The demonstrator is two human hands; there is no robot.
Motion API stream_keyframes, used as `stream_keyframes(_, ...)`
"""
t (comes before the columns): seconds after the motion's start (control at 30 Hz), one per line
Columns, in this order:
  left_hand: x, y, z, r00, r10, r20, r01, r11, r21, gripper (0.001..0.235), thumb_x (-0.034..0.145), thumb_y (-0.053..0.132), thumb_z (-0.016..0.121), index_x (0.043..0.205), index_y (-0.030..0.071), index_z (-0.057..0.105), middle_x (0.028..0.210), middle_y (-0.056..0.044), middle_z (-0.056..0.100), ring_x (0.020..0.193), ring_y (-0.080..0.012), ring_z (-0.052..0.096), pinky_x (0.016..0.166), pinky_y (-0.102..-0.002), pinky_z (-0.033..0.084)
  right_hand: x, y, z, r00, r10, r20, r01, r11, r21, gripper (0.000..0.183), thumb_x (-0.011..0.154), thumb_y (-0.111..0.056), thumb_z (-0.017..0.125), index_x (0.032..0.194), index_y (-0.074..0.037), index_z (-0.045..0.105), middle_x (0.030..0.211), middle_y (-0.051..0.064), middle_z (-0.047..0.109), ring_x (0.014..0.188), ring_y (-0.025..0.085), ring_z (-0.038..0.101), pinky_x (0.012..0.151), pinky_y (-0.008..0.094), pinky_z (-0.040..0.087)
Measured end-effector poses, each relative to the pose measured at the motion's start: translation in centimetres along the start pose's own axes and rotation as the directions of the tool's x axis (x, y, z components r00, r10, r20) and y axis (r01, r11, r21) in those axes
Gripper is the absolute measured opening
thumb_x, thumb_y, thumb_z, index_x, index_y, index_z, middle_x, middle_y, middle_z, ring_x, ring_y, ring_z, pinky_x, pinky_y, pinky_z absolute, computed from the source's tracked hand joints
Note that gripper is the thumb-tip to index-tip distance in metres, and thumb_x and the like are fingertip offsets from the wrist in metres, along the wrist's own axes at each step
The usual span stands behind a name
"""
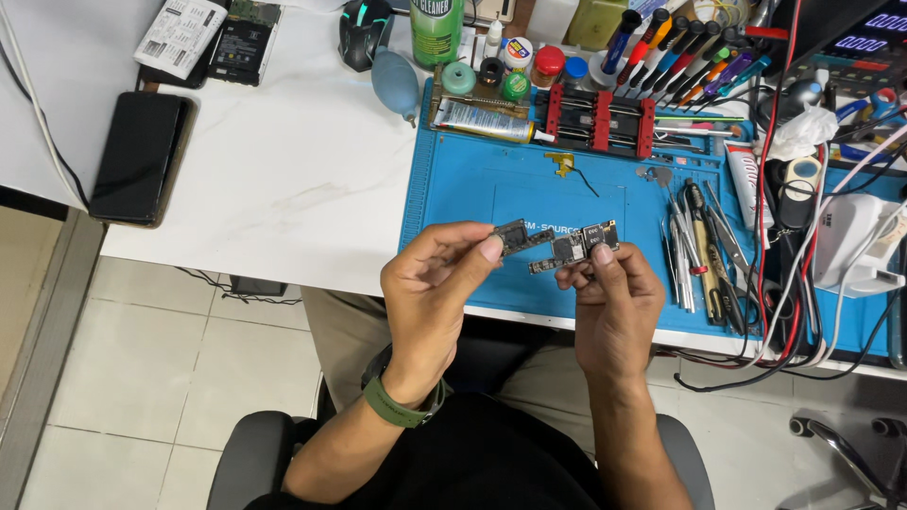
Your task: The person wipes the back and sides of a smartphone with a white cloth, then unlocks the screen and dials a number. They place the phone down, pick up a small circuit board, and handle a disassembled smartphone. Finally, they use another smartphone to take a photo of the circuit board.
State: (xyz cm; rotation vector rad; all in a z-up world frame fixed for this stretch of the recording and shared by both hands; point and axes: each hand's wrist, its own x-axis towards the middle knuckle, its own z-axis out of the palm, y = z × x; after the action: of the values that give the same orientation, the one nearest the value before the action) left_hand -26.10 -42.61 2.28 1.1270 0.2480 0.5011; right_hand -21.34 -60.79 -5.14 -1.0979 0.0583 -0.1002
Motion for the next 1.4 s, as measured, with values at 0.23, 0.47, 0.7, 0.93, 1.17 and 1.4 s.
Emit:
stream_keyframes(0.23, -1.3, -1.4, -5.2, 0.976, 0.027, -0.216, -0.038, 0.998, -0.046, 0.018, 0.101, 0.004, 0.079, 0.116, -0.005, 0.075, 0.097, -0.019, 0.079, 0.090, -0.0300, 0.082, 0.081, -0.043, 0.072, 5.2, -0.1, 7.3, 0.957, 0.139, 0.254, -0.057, 0.950, -0.307, 0.014, 0.103, -0.008, 0.079, 0.097, 0.004, 0.073, 0.080, 0.025, 0.072, 0.067, 0.028, 0.074, 0.060, 0.037, 0.063)
stream_keyframes(0.47, -4.5, -2.6, -10.6, 0.894, 0.005, -0.449, -0.047, 0.996, -0.082, 0.015, 0.104, 0.001, 0.074, 0.117, -0.004, 0.070, 0.100, -0.012, 0.073, 0.090, -0.0297, 0.083, 0.082, -0.041, 0.072, 10.0, 6.7, 15.3, 0.770, 0.461, 0.442, -0.078, 0.755, -0.652, 0.018, 0.096, -0.016, 0.080, 0.084, -0.003, 0.078, 0.055, 0.008, 0.061, 0.035, 0.013, 0.054, 0.033, 0.027, 0.037)
stream_keyframes(0.7, -4.3, -1.2, -13.2, 0.856, 0.063, -0.513, -0.101, 0.994, -0.047, 0.014, 0.104, 0.001, 0.074, 0.117, -0.003, 0.069, 0.102, -0.014, 0.075, 0.089, -0.0295, 0.083, 0.078, -0.041, 0.072, 12.2, 11.6, 18.4, 0.588, 0.634, 0.502, 0.077, 0.574, -0.815, 0.014, 0.098, -0.011, 0.072, 0.093, -0.001, 0.081, 0.056, 0.005, 0.058, 0.038, 0.012, 0.052, 0.038, 0.028, 0.040)
stream_keyframes(0.93, -4.6, 0.0, -13.5, 0.851, 0.022, -0.524, -0.070, 0.995, -0.071, 0.013, 0.101, 0.009, 0.078, 0.112, 0.004, 0.074, 0.094, -0.008, 0.074, 0.081, -0.0243, 0.079, 0.075, -0.036, 0.072, 14.4, 10.5, 19.9, 0.413, 0.808, 0.420, 0.182, 0.379, -0.907, 0.035, 0.108, -0.026, 0.078, 0.081, -0.008, 0.067, 0.064, 0.006, 0.054, 0.056, 0.016, 0.042, 0.051, 0.033, 0.034)
stream_keyframes(1.17, -4.2, -0.1, -13.5, 0.852, 0.018, -0.523, -0.066, 0.995, -0.074, 0.011, 0.101, 0.008, 0.077, 0.111, 0.005, 0.073, 0.094, -0.008, 0.072, 0.078, -0.0228, 0.077, 0.072, -0.036, 0.070, 10.1, 9.1, 17.2, 0.422, 0.393, 0.817, 0.764, 0.331, -0.553, 0.064, 0.091, -0.047, 0.086, 0.137, -0.017, 0.054, 0.134, 0.003, 0.059, 0.119, 0.030, 0.055, 0.090, 0.048, 0.040)
stream_keyframes(1.4, -4.2, 0.4, -13.6, 0.811, 0.094, -0.578, -0.145, 0.989, -0.042, 0.012, 0.103, 0.010, 0.077, 0.112, 0.005, 0.073, 0.091, -0.009, 0.074, 0.079, -0.0229, 0.077, 0.077, -0.037, 0.071, 9.4, 10.8, 15.2, 0.402, 0.337, 0.851, 0.774, 0.371, -0.513, 0.083, 0.095, -0.049, 0.080, 0.162, -0.014, 0.046, 0.156, 0.012, 0.058, 0.141, 0.036, 0.046, 0.104, 0.048, 0.029)
